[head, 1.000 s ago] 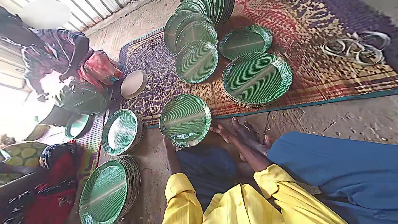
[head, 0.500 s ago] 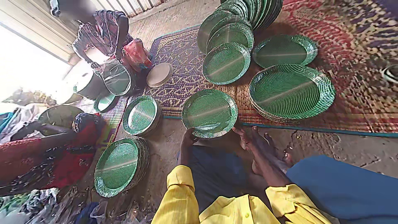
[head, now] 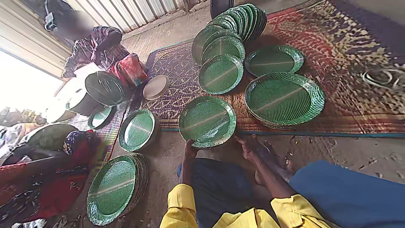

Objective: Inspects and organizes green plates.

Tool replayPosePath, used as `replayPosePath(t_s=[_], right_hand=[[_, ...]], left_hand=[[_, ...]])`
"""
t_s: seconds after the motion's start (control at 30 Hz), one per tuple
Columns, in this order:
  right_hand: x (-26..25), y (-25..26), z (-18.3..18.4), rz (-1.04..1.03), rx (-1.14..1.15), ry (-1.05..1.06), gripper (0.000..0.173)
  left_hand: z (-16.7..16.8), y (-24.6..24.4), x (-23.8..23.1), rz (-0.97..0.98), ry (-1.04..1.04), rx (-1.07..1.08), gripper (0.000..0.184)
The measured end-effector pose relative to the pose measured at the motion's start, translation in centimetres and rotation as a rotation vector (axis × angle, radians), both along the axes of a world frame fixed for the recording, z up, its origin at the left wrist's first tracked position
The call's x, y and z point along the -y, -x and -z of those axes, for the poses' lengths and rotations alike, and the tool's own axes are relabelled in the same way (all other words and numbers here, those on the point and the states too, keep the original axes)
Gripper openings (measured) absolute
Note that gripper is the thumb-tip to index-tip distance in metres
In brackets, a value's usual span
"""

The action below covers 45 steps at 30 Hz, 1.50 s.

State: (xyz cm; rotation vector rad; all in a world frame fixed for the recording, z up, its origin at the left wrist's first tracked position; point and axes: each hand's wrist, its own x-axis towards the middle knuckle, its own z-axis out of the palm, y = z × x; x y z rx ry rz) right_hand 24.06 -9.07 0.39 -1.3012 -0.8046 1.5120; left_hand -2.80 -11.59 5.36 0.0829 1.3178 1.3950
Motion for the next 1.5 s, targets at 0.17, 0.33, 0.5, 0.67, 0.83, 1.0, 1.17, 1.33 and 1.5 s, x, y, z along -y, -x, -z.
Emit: replayPosePath(t_s=[0.17, 0.33, 0.5, 0.67, 0.83, 1.0, 1.17, 1.33, 1.5], right_hand=[[0.0, 0.0, -1.3, -0.040, -0.071, 0.117, 0.031], [-0.7, 0.1, -0.8, -0.113, -0.204, 0.183, 0.029], [-0.7, 0.3, -1.3, -0.152, -0.188, 0.184, 0.028], [-1.0, 0.4, -0.7, -0.171, -0.188, 0.143, 0.028], [-1.0, 0.6, -0.4, -0.192, -0.169, 0.138, 0.027], [-1.2, 0.7, -0.3, -0.197, -0.156, 0.144, 0.027], [-0.9, 0.8, -0.4, -0.214, -0.143, 0.162, 0.027], [-0.9, 0.7, -0.5, -0.186, -0.152, 0.173, 0.028], [-0.9, 0.5, -0.3, -0.151, -0.161, 0.158, 0.025]], left_hand=[[-1.5, 0.1, -0.8, -0.084, -0.055, -0.064, 0.028], [-3.0, 3.3, -4.4, -0.167, -0.171, -0.061, 0.029], [-5.9, 6.7, -9.9, -0.263, -0.160, -0.126, 0.032], [-5.4, 11.0, -15.5, -0.332, -0.253, -0.155, 0.040], [-4.6, 13.5, -19.7, -0.421, -0.256, -0.190, 0.051], [0.2, 12.8, -18.7, -0.320, -0.107, -0.121, 0.059], [2.3, 11.7, -19.2, -0.319, -0.147, 0.086, 0.050], [0.8, 12.2, -20.1, -0.338, -0.190, -0.004, 0.052], [2.5, 12.3, -18.2, -0.229, -0.179, -0.197, 0.044]])
